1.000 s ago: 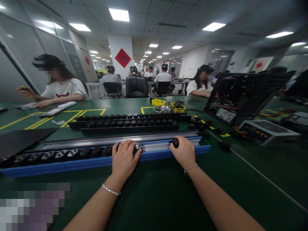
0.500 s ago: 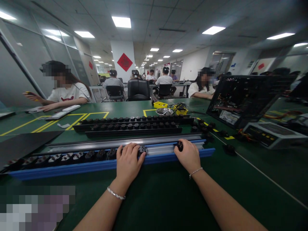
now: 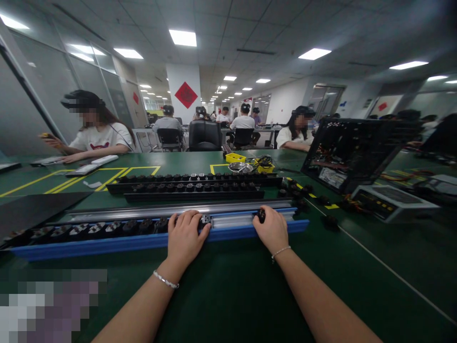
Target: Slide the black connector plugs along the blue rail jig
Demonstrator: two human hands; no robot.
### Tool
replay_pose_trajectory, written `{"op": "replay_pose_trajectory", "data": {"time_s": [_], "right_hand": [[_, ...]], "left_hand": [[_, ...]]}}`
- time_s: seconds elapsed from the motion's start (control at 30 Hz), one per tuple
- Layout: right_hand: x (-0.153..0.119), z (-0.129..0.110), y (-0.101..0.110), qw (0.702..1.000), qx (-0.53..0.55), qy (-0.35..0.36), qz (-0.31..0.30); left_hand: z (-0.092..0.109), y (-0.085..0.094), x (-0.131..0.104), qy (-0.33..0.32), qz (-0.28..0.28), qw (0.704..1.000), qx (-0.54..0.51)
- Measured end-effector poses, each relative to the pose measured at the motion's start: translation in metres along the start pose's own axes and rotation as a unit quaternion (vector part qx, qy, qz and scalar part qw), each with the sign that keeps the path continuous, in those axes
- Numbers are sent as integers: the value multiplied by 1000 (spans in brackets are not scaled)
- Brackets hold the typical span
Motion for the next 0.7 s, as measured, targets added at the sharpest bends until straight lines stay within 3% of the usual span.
{"op": "replay_pose_trajectory", "data": {"time_s": [0.3, 0.7], "right_hand": [[0, 0, 0, 1000, 5, -16, 3], [4, 2, 7, 999, -9, -29, -40]], "left_hand": [[0, 3, 0, 1, -10, 1000, 2], [0, 3, -1, 0, -17, 1000, 2]]}}
Point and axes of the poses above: each hand's wrist, its own x-axis towards the middle knuckle, its own y-axis out of the back of the hand, z = x × y, the point moved 2 cm from there along x, towards the middle knuckle, and after that the axes turned 7 degrees about y, right-handed, at the moved point
